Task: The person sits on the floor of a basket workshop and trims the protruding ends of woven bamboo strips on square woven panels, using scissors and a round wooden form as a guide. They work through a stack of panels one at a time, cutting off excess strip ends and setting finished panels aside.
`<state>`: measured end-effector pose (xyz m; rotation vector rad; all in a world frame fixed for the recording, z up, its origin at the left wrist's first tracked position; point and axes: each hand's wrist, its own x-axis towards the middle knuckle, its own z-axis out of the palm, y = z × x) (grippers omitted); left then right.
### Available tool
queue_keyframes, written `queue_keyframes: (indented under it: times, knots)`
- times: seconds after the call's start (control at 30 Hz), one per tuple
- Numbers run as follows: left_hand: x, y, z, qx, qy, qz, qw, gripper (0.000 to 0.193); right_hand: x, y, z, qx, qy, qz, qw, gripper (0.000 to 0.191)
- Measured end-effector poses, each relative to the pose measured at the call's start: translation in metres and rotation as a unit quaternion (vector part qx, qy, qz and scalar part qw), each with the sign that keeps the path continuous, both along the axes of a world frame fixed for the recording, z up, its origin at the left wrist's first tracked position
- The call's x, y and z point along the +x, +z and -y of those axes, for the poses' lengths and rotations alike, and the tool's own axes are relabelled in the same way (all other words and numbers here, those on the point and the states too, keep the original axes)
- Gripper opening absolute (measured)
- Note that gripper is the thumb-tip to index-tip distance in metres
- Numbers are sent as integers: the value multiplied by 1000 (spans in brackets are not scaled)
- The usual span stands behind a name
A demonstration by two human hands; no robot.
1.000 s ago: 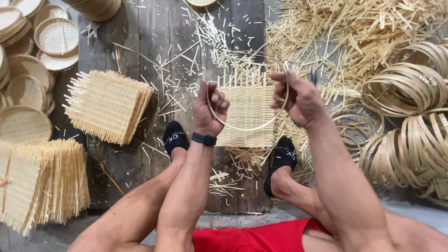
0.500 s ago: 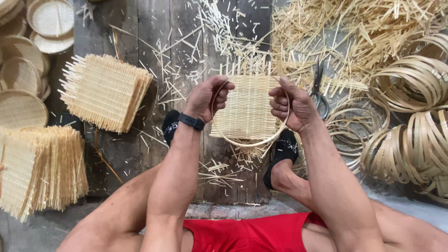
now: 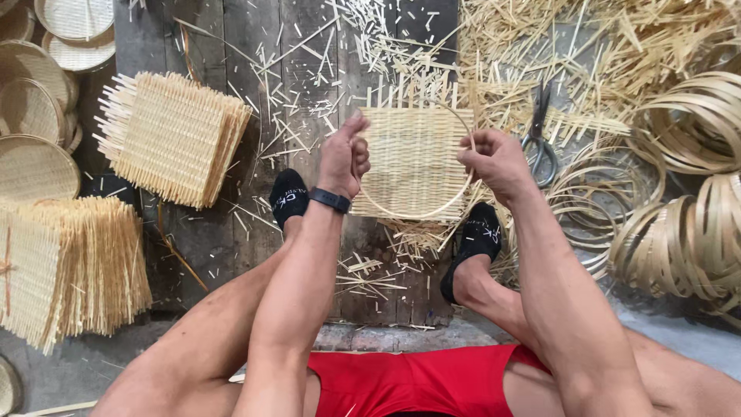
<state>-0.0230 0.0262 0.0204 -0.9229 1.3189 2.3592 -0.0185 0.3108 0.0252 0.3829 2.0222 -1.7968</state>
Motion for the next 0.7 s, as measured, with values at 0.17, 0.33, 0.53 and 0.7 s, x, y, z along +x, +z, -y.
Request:
queue_keyframes:
  times: [0.17,0.33,0.53,0.7]
  knots:
    - [0,-60,-1,-298,-42,-110,947,15,-4,-45,13,201,-40,-27,978,27]
    - [-4,-81,10,-516,-191,-52,834,24,-6,-93,21,290,6,-150,945,23]
    - [-5,-86,11,-515,-148,-49,843,19,0,-113,24,311,-37,-92,945,21]
    - [15,-85,10,-539,-165,-80,822,16,17,-98,26,321,-40,-107,940,19]
